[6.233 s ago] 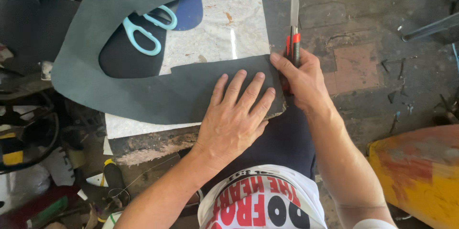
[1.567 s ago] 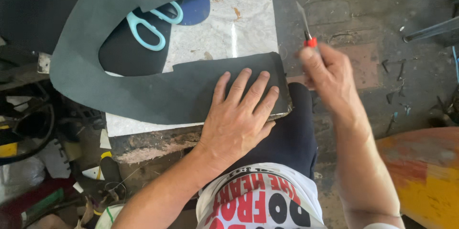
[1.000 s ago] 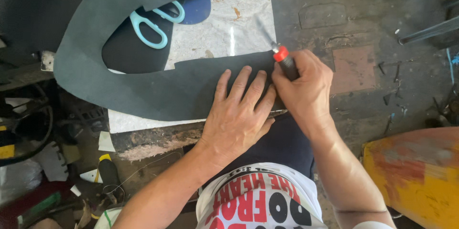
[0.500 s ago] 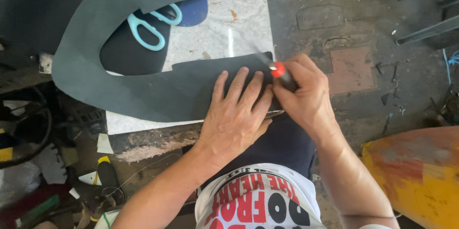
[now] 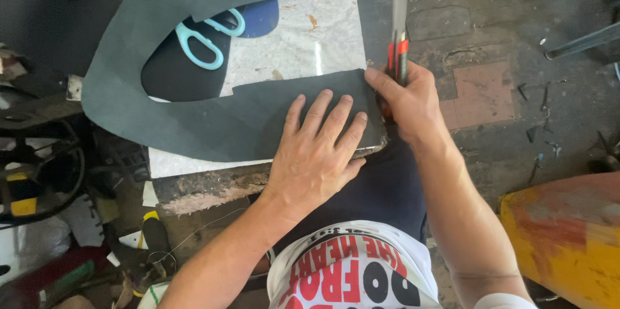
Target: The person uses a utility knife to cut a dark sheet of material on a workbench. They hold the sheet steady with one hand while guiding the knife along the edge to trim and shape it. The person repositions the sheet several times to continue cutting different sections.
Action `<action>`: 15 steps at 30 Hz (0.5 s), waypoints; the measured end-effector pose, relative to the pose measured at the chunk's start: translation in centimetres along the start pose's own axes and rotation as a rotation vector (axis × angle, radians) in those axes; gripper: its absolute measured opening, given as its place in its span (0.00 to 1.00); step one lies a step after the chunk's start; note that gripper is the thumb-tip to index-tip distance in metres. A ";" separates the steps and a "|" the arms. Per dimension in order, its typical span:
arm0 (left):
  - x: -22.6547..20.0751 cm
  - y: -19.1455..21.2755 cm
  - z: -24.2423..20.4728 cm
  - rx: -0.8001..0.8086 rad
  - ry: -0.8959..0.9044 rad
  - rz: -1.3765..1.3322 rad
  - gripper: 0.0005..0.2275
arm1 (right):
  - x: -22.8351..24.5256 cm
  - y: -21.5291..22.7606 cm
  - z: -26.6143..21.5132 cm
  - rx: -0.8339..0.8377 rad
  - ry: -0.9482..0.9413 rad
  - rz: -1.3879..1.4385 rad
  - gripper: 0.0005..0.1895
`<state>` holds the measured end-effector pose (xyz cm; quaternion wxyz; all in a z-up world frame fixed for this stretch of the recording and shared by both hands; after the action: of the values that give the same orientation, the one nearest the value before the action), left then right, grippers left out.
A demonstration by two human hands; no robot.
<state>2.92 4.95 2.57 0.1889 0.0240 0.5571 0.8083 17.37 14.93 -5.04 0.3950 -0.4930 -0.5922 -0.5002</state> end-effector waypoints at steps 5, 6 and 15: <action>0.0 -0.2 -0.2 -0.009 0.007 -0.017 0.30 | -4.4 -0.5 1.2 0.038 0.054 0.320 0.11; 0.0 -0.3 -0.1 -0.004 0.008 -0.015 0.30 | -5.4 -0.7 1.5 0.032 0.051 0.460 0.10; -0.1 -0.3 0.1 0.048 -0.012 0.022 0.30 | 1.6 3.5 -2.9 0.119 0.280 -0.369 0.23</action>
<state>3.16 5.08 2.31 0.1825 0.0395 0.5749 0.7966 20.42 12.44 -2.24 0.4036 -0.2782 -0.6403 -0.5914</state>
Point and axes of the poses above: each hand's wrist, its own z-axis towards the middle knuckle, its own y-axis out of the back of the hand, x = y × z, the point moved 7 cm from there along z, towards the middle knuckle, and after that the axes turned 13 degrees about y, right-handed, at the moved point
